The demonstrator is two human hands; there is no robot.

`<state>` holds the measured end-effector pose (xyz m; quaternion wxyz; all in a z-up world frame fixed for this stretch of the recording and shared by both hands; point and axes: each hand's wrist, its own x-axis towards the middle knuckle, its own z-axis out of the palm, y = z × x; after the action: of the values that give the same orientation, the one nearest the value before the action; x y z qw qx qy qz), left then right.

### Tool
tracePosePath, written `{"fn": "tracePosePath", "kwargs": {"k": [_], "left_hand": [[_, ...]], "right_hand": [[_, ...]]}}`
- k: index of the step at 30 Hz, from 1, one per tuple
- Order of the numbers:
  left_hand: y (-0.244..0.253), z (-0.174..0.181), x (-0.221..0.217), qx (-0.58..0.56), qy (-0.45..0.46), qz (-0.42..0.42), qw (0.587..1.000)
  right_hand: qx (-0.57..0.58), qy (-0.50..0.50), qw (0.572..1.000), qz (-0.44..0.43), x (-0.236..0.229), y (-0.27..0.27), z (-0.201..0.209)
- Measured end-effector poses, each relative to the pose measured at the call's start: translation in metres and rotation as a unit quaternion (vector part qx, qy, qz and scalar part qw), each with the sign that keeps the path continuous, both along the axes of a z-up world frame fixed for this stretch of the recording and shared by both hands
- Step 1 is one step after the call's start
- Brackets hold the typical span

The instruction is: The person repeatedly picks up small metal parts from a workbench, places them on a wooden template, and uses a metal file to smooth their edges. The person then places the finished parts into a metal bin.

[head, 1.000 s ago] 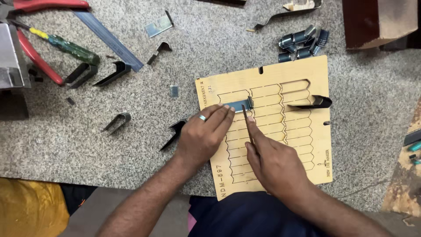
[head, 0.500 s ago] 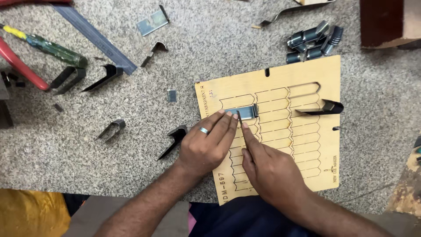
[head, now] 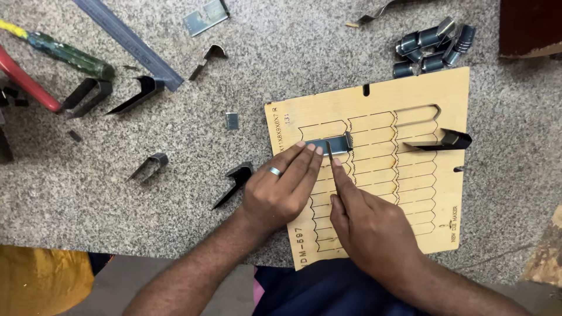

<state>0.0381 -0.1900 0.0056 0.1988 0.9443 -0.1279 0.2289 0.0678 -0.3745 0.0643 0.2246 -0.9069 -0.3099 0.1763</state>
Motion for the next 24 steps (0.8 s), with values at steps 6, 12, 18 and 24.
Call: {"fn": "tracePosePath", "kwargs": {"k": [6, 12, 18, 24], "left_hand": [[-0.0016, -0.0016, -0.0021, 0.032, 0.006, -0.012, 0.999], [-0.0004, 0.0002, 0.0023, 0.047, -0.003, -0.013, 0.999], [0.0014, 0.0014, 0.0018, 0.048, 0.0, -0.013, 0.999], [0.002, -0.0008, 0.0028, 0.052, 0.008, -0.015, 0.999]], "right_hand": [[-0.003, 0.025, 1.0, 0.009, -0.0002, 0.0004, -0.0035], [-0.022, 0.056, 0.998, 0.003, 0.0042, 0.0016, -0.0003], [-0.057, 0.071, 0.996, 0.019, 0.0061, 0.0077, 0.0007], [-0.055, 0.071, 0.996, 0.025, 0.0048, 0.0085, 0.0049]]}}
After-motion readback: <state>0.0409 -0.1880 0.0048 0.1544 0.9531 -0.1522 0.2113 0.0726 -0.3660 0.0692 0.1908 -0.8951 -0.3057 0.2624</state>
